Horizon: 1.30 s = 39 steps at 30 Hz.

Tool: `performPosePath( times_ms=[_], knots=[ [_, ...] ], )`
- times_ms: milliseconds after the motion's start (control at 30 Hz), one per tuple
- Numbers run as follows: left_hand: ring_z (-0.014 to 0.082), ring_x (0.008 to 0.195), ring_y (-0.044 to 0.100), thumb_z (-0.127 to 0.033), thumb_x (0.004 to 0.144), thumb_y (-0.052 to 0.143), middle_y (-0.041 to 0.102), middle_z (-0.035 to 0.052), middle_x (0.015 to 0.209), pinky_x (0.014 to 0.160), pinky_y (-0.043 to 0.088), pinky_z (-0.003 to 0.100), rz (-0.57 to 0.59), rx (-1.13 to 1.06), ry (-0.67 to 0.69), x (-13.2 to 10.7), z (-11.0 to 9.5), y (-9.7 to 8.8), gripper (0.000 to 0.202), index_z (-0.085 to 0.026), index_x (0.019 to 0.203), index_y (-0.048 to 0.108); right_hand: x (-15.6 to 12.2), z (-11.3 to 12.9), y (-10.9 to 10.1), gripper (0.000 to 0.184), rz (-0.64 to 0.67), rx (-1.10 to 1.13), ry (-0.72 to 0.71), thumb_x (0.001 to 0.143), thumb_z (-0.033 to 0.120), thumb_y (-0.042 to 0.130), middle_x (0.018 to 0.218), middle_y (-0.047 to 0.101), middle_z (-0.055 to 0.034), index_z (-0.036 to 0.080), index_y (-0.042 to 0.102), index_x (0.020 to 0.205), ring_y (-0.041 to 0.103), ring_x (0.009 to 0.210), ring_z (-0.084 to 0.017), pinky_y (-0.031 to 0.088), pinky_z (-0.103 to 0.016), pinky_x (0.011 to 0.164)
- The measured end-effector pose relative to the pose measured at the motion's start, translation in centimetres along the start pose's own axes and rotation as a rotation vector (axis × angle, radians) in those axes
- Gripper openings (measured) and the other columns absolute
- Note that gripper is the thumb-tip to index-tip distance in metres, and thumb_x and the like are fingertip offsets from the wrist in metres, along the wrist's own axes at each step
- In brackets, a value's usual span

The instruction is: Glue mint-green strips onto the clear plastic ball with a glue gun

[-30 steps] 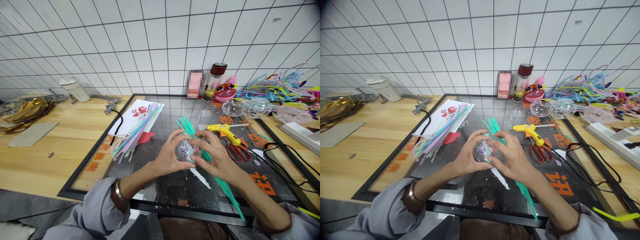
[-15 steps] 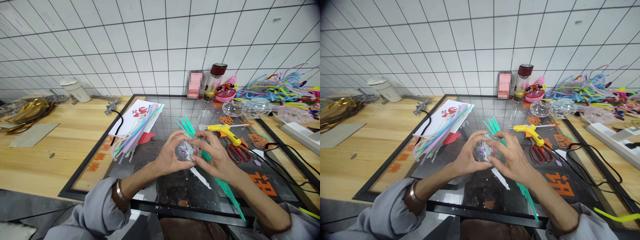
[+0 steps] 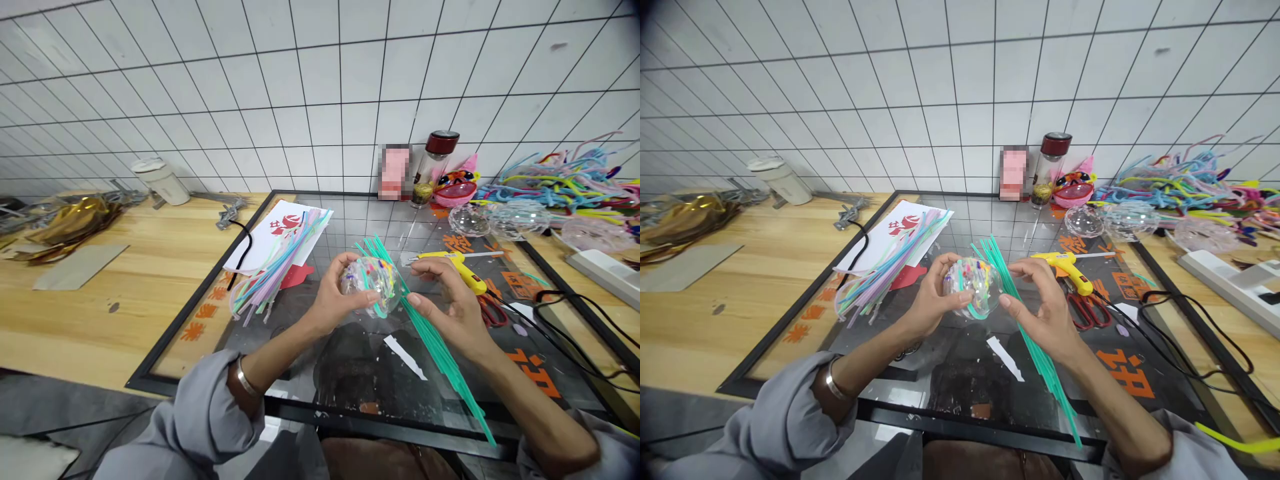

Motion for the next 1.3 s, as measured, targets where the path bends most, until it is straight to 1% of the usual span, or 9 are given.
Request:
performPosePath(
  times_ms=[267,433,500,600,700,767,1067,1200,1300],
  knots=[
    [0.0126,0.073,0.059,-0.039,0.064,0.086,0.062,-0.0017,0.099,0.06,0.05,0.023,-0.06,-0.343,-0.263,-0.1,0.8,-0.2,0.056,-0.026,0.107,0.053,-0.4,-1.5,0.2,0.033,0.005,0.084,0.165,0.09,0.042,0.066,0.11,0.063,-0.0057,0.026,0.06,0.118,0.063,0.098,-0.021,0.052,-0.037,0.084],
    [0.02,0.088,0.067,-0.047,0.077,0.078,0.068,0.0038,0.112,0.068,0.057,0.032,-0.029,-0.508,-0.363,0.2,1.2,-0.1,0.044,-0.024,0.11,0.062,-0.6,-2.3,0.5,0.024,-0.039,0.084,0.226,0.09,0.04,0.066,0.098,0.067,-0.004,0.023,0.063,0.106,0.064,0.089,-0.019,0.053,-0.036,0.08],
    [0.0243,0.095,0.069,-0.048,0.083,0.072,0.069,0.0071,0.119,0.076,0.059,0.04,-0.001,-0.538,-0.402,0.3,1.3,0.1,0.044,-0.024,0.118,0.063,-0.6,-2.0,0.4,0.014,-0.07,0.013,0.175,0.091,0.035,0.064,0.09,0.067,-0.0025,0.023,0.063,0.097,0.063,0.083,-0.018,0.053,-0.034,0.075],
    [0.0269,0.097,0.07,-0.051,0.089,0.065,0.069,0.0104,0.125,0.083,0.058,0.048,0.017,-0.585,-0.453,0.3,1.4,0.3,0.046,-0.023,0.126,0.061,-0.6,-0.4,0.2,0.004,-0.103,-0.157,-0.047,0.092,0.022,0.06,0.082,0.066,-0.002,0.023,0.064,0.093,0.063,0.077,-0.018,0.05,-0.034,0.071],
    [0.0274,0.097,0.071,-0.053,0.091,0.061,0.07,0.0124,0.122,0.084,0.058,0.048,0.021,-0.635,-0.492,0.2,1.5,0.4,0.048,-0.021,0.127,0.061,-1.0,1.4,0.7,0.026,-0.088,-0.308,-0.318,0.089,0.01,0.057,0.084,0.068,-0.0041,0.024,0.065,0.109,0.062,0.076,-0.019,0.048,-0.035,0.069],
    [0.0273,0.096,0.071,-0.055,0.093,0.058,0.072,0.0134,0.118,0.083,0.059,0.047,0.03,-0.665,-0.514,0.2,1.5,0.4,0.049,-0.02,0.126,0.061,-1.3,1.9,1.1,0.039,-0.06,-0.369,-0.416,0.088,0.006,0.055,0.083,0.067,-0.0044,0.026,0.064,0.12,0.06,0.073,-0.02,0.047,-0.035,0.066],
    [0.0296,0.091,0.073,-0.066,0.092,0.05,0.075,0.0137,0.106,0.078,0.06,0.048,0.047,-0.774,-0.605,0.3,2.0,0.1,0.061,-0.017,0.127,0.058,-1.3,1.5,1.2,0.041,-0.07,-0.345,-0.377,0.088,0.009,0.055,0.085,0.068,-0.0051,0.027,0.065,0.124,0.063,0.074,-0.02,0.05,-0.035,0.064],
    [0.0305,0.09,0.074,-0.067,0.092,0.046,0.075,0.0155,0.104,0.075,0.061,0.045,0.066,-0.785,-0.626,0.3,2.0,0.2,0.065,-0.014,0.128,0.058,-1.5,1.7,1.6,0.052,-0.017,-0.43,-0.428,0.089,0.008,0.053,0.085,0.065,-0.005,0.027,0.054,0.138,0.06,0.073,-0.02,0.048,-0.034,0.064],
    [0.0292,0.089,0.074,-0.066,0.095,0.041,0.074,0.0158,0.105,0.073,0.062,0.045,0.049,-0.783,-0.64,0.2,2.0,0.3,0.064,-0.014,0.128,0.059,-1.7,1.6,2.1,0.057,0.027,-0.515,-0.446,0.091,0.011,0.054,0.101,0.062,-0.0099,0.027,0.046,0.145,0.06,0.085,-0.023,0.05,-0.037,0.07]
  ],
)
Point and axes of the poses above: each hand's wrist, its own x-axis towards the middle knuckle, its own y-axis out of the palm, z = x × y, the point moved 5 cm from there along x, towards the middle knuckle
